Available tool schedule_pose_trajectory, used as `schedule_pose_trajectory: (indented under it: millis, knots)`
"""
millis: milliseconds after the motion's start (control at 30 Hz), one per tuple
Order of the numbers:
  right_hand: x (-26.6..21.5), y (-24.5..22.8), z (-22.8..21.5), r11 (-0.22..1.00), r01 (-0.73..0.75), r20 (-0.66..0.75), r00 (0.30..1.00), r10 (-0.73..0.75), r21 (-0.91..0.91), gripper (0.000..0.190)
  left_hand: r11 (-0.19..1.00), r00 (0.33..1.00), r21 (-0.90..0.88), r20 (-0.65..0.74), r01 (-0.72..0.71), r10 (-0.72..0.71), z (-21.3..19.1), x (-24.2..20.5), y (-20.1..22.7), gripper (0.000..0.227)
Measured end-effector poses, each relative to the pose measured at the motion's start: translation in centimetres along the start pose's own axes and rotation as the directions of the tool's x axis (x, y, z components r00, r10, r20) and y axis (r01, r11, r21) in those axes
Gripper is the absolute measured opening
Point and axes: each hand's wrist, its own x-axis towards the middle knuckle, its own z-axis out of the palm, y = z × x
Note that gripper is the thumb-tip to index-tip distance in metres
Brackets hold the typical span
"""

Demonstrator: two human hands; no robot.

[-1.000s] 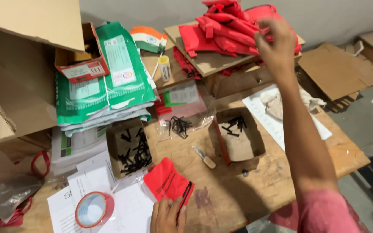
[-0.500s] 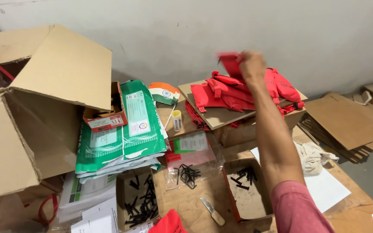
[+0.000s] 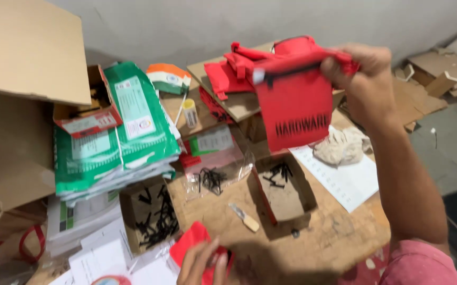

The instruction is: Sorting various screws, bolts, and allen keys into boxes and labeling them using hardware bags.

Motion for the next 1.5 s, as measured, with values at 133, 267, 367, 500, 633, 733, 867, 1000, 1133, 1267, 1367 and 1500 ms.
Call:
schedule_pose_trajectory:
  millis: [133,267,367,500,633,733,867,1000,1133,1267,1367,1500]
  knots:
    - [-8.1,-2.4,2.4,0.960,-0.233,0.075,0.972,0.224,0.154,0.019,0.949,0.972,-0.304,0.182,-0.086,0.147,-2.8,5.9,18.0,0.062]
    - [-16.8,-0.7,3.8,0.879,-0.398,0.098,0.917,0.386,0.260,0.014,0.787,0.965,-0.617,0.221,0.028,0.138,-0.9,8.3,22.3,0.058]
    - [-19.5,-3.1,6.6,0.918,-0.392,-0.060,0.917,0.395,0.051,0.015,0.803,0.944,-0.552,0.327,0.224,-0.039,0.2,7.1,20.7,0.034]
    - [-22.8,-6.6,11.1,0.851,-0.182,-0.292,0.956,0.035,-0.492,0.026,0.890,0.958,-0.417,0.280,0.185,-0.067,0.8,5.8,20.8,0.026]
    - [-25.3,-8.5,14.5,0.803,-0.152,-0.274,0.962,-0.015,-0.576,0.038,0.913,0.963,-0.402,0.210,-0.072,0.168,1.9,3.6,19.9,0.031]
    - [-27.0,-7.1,14.6,0.862,-0.278,-0.369,0.922,0.116,-0.425,0.030,0.919,0.938,-0.378,0.347,0.114,0.026,1.7,3.1,20.1,0.033]
    - [-28.2,-6.5,13.0,0.835,-0.320,-0.398,0.907,0.134,-0.448,0.026,0.974,0.941,-0.228,0.327,-0.008,0.084,3.3,0.9,18.5,0.033]
    - [-30.0,-7.0,10.6,0.821,-0.420,-0.447,0.864,0.231,-0.387,0.015,0.951,0.901,-0.289,0.375,-0.111,0.220,4.6,-0.2,20.3,0.034]
    - [-32.9,-8.2,7.7,0.794,-0.485,-0.552,0.800,0.235,-0.365,0.015,0.917,0.790,-0.354,0.502,-0.183,0.351,7.2,-2.3,19.8,0.041]
    - [-36.6,-8.9,5.7,0.749,-0.482,-0.599,0.788,0.142,-0.455,0.016,0.840,0.715,-0.482,0.494,-0.249,0.495,9.8,-5.0,18.2,0.041]
    - [-38.4,-9.4,5.5,0.825,-0.505,-0.642,0.726,0.247,-0.255,0.009,0.802,0.608,-0.547,0.559,-0.241,0.564,10.8,-5.8,16.6,0.044]
    - [-38.3,-11.4,6.0,0.706,-0.632,-0.680,0.672,0.292,-0.321,0.012,0.763,0.555,-0.612,0.569,-0.207,0.607,11.1,-5.4,16.4,0.044]
